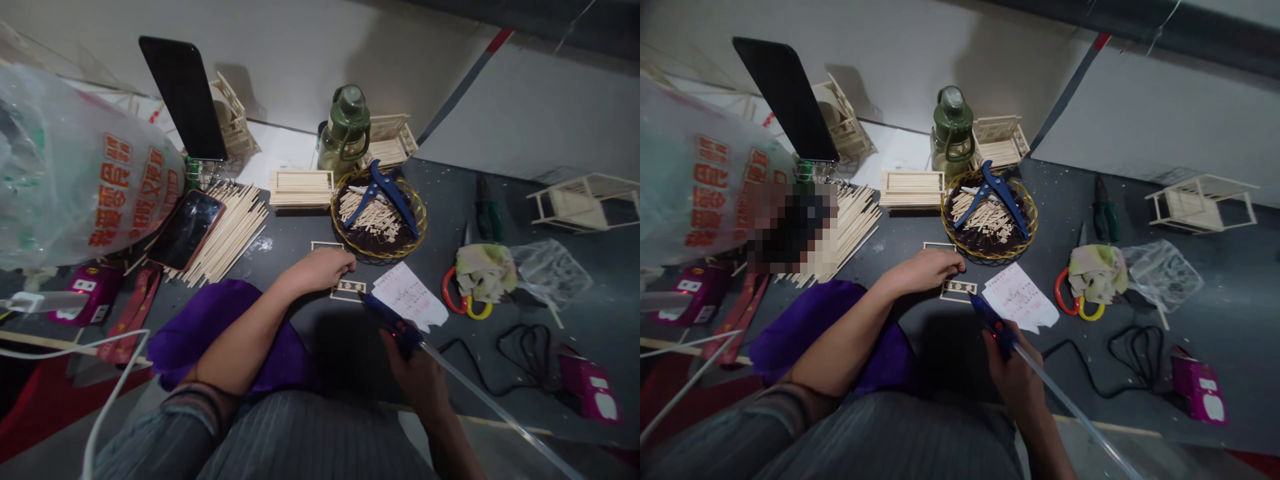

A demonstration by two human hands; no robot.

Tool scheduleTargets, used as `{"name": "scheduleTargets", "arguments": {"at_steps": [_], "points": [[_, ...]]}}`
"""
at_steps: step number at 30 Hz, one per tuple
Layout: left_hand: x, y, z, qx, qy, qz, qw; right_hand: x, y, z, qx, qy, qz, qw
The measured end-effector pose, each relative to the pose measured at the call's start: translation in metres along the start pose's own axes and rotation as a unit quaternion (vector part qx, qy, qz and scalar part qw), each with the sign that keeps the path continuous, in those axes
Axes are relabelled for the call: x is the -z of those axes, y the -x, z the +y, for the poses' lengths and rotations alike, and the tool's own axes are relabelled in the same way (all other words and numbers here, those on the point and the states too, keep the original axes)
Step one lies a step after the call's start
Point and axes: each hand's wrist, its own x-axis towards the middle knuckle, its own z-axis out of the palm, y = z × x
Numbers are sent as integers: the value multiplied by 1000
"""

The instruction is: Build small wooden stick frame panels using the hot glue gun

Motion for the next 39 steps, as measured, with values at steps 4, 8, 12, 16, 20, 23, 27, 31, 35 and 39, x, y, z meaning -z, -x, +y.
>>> {"name": "scheduleTargets", "arguments": {"at_steps": [4,8,12,16,20,23,27,31,35,39], "points": [[0,-1,0,6,2,-1,1000,3,-1,-3,-13,4,-8,1000],[0,-1,0,6,4,-1,1000,3,-1,-1,-5,6,-12,1000],[-1,-2,-2,0,-1,0,1000,1,0,2,10,-6,-12,1000],[-3,-2,-3,-3,1,3,1000,-1,0,3,10,-6,-11,1000],[-3,-1,-3,-2,0,5,1000,-1,0,3,26,-4,-3,1000],[-1,-1,-2,-1,-3,3,1000,-2,1,3,26,-4,0,1000],[0,0,0,-4,-10,2,1000,-3,2,3,22,4,4,1000],[-1,-1,-1,-3,-6,4,1000,-3,1,3,51,0,26,998],[-2,-1,-2,-1,-10,5,1000,-2,0,3,57,-4,25,998],[-2,-1,-2,-3,-14,6,1000,-2,0,3,55,-2,21,998]]}}
